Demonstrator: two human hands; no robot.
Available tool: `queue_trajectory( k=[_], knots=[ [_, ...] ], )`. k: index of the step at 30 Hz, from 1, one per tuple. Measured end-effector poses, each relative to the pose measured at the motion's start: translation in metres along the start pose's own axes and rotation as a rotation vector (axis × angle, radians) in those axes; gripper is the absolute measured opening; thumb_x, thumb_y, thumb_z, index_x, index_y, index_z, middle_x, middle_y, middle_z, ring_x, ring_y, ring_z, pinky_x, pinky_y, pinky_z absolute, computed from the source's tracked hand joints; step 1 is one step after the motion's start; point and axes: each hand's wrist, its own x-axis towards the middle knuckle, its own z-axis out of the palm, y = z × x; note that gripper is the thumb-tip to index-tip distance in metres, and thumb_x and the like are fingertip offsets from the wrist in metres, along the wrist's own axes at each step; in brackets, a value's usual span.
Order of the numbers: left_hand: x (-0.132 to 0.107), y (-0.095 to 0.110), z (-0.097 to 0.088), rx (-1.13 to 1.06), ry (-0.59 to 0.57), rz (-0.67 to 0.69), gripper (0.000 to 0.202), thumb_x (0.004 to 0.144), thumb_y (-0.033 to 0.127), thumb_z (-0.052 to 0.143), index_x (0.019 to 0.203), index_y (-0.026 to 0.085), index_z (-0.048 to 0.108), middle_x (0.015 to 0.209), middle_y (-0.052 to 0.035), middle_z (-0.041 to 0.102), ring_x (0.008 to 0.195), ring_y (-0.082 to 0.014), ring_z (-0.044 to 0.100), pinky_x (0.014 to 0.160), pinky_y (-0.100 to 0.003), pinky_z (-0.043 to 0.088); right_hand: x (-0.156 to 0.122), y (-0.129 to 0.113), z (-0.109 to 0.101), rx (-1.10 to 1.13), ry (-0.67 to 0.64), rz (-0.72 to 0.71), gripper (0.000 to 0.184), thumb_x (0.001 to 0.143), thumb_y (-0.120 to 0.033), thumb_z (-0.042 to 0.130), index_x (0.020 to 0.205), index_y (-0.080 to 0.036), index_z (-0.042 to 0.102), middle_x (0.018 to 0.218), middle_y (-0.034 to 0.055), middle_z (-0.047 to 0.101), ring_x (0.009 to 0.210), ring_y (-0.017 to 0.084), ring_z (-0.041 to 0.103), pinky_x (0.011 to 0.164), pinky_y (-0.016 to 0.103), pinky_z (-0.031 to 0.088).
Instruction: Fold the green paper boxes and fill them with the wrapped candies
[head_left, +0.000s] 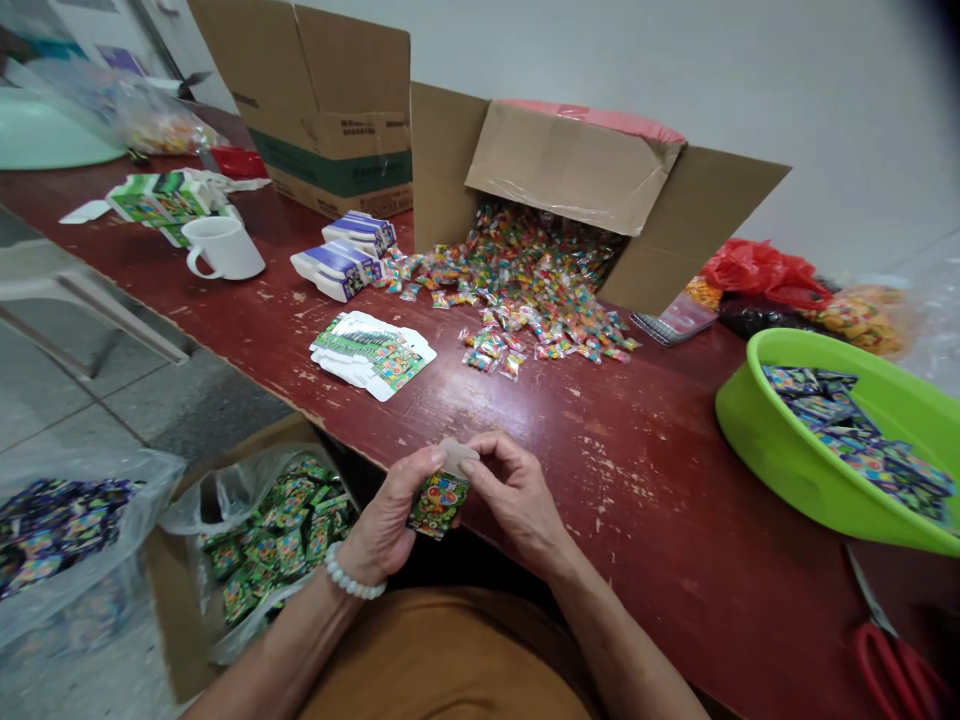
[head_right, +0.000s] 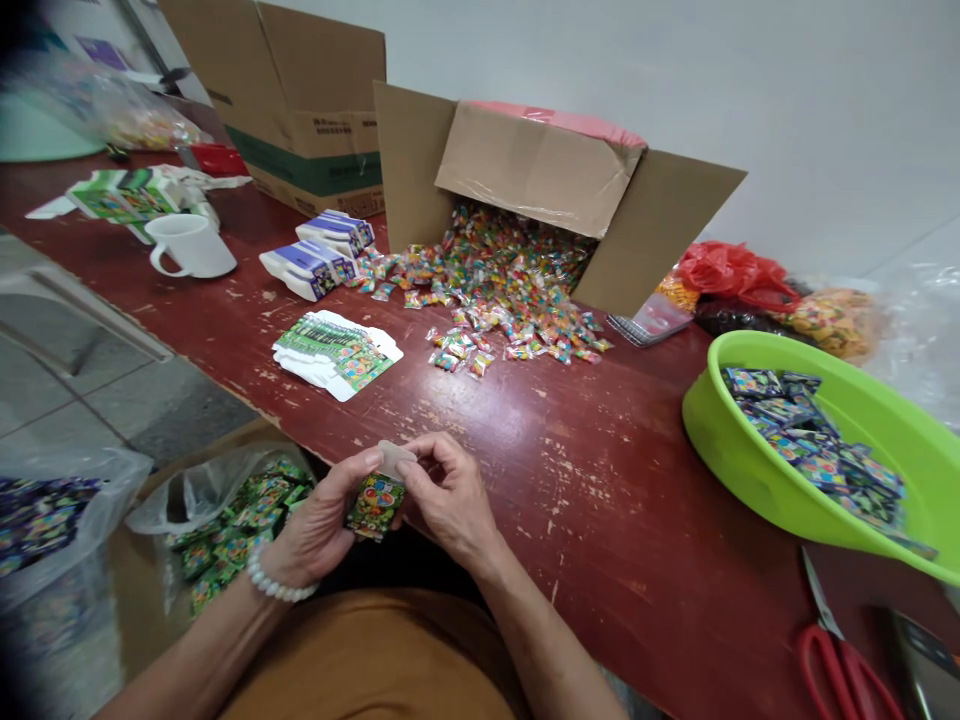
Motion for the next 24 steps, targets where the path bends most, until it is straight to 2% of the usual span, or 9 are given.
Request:
queue_trajectory(
  k=[2,4,7,12,14,16,19,21,24],
  knots=[
    [-0.002,0.001,0.002,-0.031,0.015,-0.009,0.026,0.072,0.034,0.078,0.082,0.014,0.065,0.068,-0.0009,0.064,0.054,-0.0149,0.061,0.046,-0.025,0.054,0.000,0.003,-0.002,-0.212,0.041,-0.206,0.011,0.086,-0.027,0.060,0.081,-0.020,0.067,0.081,0.0034,0.067,0.075,0.016,0.063,0.072,0.029,0.051],
    [-0.003,0.002,0.004,-0.072,0.012,-0.060,0.025,0.072,0.032,0.078,0.082,0.015,0.063,0.067,0.0004,0.063,0.052,-0.0146,0.060,0.044,-0.026,0.054,0.000,0.005,-0.005,-0.325,0.019,-0.333,0.012,0.089,-0.024,0.058,0.087,-0.022,0.069,0.084,0.0046,0.070,0.079,0.017,0.065,0.075,0.029,0.051],
    [-0.003,0.004,0.006,-0.098,-0.008,-0.148,0.026,0.077,0.034,0.075,0.089,0.014,0.063,0.068,-0.0007,0.063,0.049,-0.0144,0.060,0.042,-0.027,0.055,-0.002,0.004,-0.011,-0.348,-0.053,-0.349,0.015,0.092,-0.024,0.056,0.096,-0.023,0.070,0.091,0.0054,0.072,0.081,0.017,0.068,0.075,0.029,0.053],
    [-0.002,0.004,0.004,-0.124,-0.058,-0.149,0.034,0.083,0.036,0.070,0.110,0.016,0.063,0.075,-0.0033,0.066,0.050,-0.0141,0.061,0.042,-0.025,0.054,-0.003,-0.005,-0.012,-0.308,-0.132,-0.380,0.016,0.091,-0.021,0.056,0.099,-0.023,0.070,0.100,0.0078,0.072,0.098,0.021,0.068,0.086,0.035,0.053],
    [-0.002,0.005,0.003,-0.089,-0.094,-0.153,0.040,0.085,0.044,0.066,0.114,0.017,0.063,0.078,-0.0050,0.067,0.048,-0.0142,0.059,0.041,-0.026,0.053,-0.002,-0.005,-0.010,-0.274,-0.120,-0.347,0.014,0.090,-0.022,0.057,0.094,-0.023,0.071,0.099,0.0080,0.072,0.097,0.021,0.068,0.086,0.035,0.053],
    [-0.003,0.005,0.003,0.009,-0.102,-0.096,0.044,0.085,0.048,0.064,0.115,0.017,0.063,0.082,-0.0059,0.067,0.048,-0.0144,0.058,0.041,-0.027,0.052,-0.001,-0.003,-0.007,-0.246,-0.091,-0.279,0.011,0.088,-0.023,0.060,0.086,-0.022,0.071,0.094,0.0070,0.072,0.091,0.020,0.068,0.083,0.033,0.053],
    [-0.005,0.006,0.006,0.187,-0.026,0.054,0.042,0.080,0.044,0.071,0.112,0.016,0.067,0.080,-0.0044,0.065,0.053,-0.0139,0.057,0.042,-0.024,0.051,0.000,0.003,-0.003,-0.222,-0.036,-0.155,0.006,0.083,-0.024,0.066,0.083,-0.020,0.070,0.086,0.0051,0.071,0.079,0.018,0.067,0.075,0.031,0.052],
    [-0.004,0.006,0.007,0.258,0.000,0.086,0.046,0.078,0.045,0.073,0.111,0.014,0.068,0.074,-0.0038,0.064,0.052,-0.0135,0.056,0.043,-0.023,0.050,0.001,0.004,-0.002,-0.140,-0.011,-0.037,0.008,0.079,-0.027,0.070,0.082,-0.019,0.069,0.081,0.0041,0.071,0.071,0.017,0.065,0.068,0.029,0.052],
    [-0.003,0.006,0.006,0.308,-0.039,0.077,0.053,0.077,0.050,0.072,0.115,0.013,0.067,0.068,-0.0039,0.063,0.049,-0.0134,0.054,0.043,-0.023,0.048,0.001,0.002,-0.003,0.072,-0.004,0.125,0.015,0.074,-0.030,0.074,0.078,-0.018,0.069,0.076,0.0025,0.071,0.064,0.015,0.064,0.062,0.027,0.051]
  ],
)
